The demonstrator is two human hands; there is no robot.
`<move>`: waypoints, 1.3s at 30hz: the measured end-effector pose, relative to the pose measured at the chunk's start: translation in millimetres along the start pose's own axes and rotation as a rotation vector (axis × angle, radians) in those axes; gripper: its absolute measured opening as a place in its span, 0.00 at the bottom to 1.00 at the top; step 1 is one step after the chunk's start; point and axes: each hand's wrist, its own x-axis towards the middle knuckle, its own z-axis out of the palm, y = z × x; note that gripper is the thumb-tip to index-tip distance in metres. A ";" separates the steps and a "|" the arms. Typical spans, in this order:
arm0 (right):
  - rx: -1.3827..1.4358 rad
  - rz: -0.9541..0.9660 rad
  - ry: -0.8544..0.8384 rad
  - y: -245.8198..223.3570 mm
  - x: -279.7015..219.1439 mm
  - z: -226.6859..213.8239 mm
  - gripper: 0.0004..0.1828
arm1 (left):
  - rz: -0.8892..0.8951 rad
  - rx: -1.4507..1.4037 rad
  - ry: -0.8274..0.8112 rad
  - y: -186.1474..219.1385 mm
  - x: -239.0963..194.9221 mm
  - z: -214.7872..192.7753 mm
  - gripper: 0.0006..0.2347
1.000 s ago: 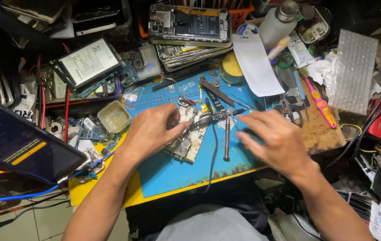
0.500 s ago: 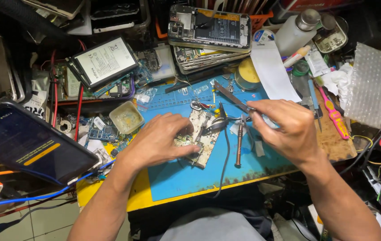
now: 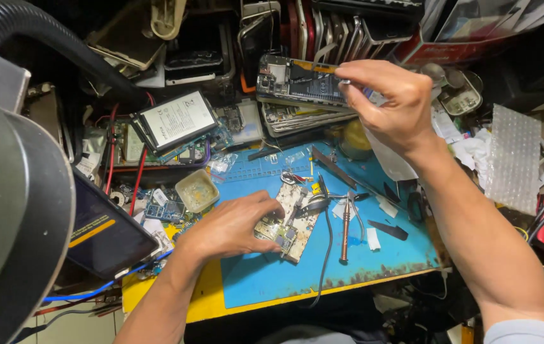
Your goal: The person secures a small circuit board in a clamp on a workbench. They then use a hot air gun and tweezers to heat and manipulate components on the board, likely for desoldering or reflowing.
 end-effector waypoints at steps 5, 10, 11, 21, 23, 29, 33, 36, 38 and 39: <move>-0.065 -0.008 -0.049 38.0 -19.3 13.0 0.10 | 0.010 -0.007 0.010 -1.2 0.4 0.5 0.22; -0.174 -0.007 -0.059 66.0 -34.1 7.4 0.14 | -0.031 -0.044 0.005 4.4 0.0 -3.3 0.20; -0.235 -0.037 -0.084 71.5 -36.5 8.5 0.17 | -0.018 -0.059 0.029 3.1 0.7 -1.9 0.18; -0.256 0.058 -0.118 15.9 -52.2 -16.5 0.21 | 0.084 -0.115 0.174 -9.7 10.8 9.2 0.09; -0.213 0.143 -0.182 -26.8 -64.6 -28.5 0.18 | 0.095 -0.124 0.195 -11.5 13.9 13.2 0.08; -0.204 0.413 -0.404 -85.7 -125.5 -12.4 0.10 | 0.059 -0.284 0.225 -7.0 15.5 8.7 0.07; -0.285 0.464 -0.434 -92.2 -131.3 4.1 0.19 | 0.022 -0.327 0.217 -8.6 14.8 14.7 0.07; -0.347 0.457 -0.499 -79.4 -133.5 16.8 0.14 | -0.044 -0.339 0.206 -0.8 10.3 14.5 0.06; -0.329 0.445 -0.499 -74.0 -135.4 13.9 0.11 | -0.058 -0.339 0.224 -0.4 8.9 17.3 0.06; -0.312 0.437 -0.504 -71.4 -136.8 13.3 0.09 | -0.071 -0.342 0.238 -0.8 7.9 19.7 0.06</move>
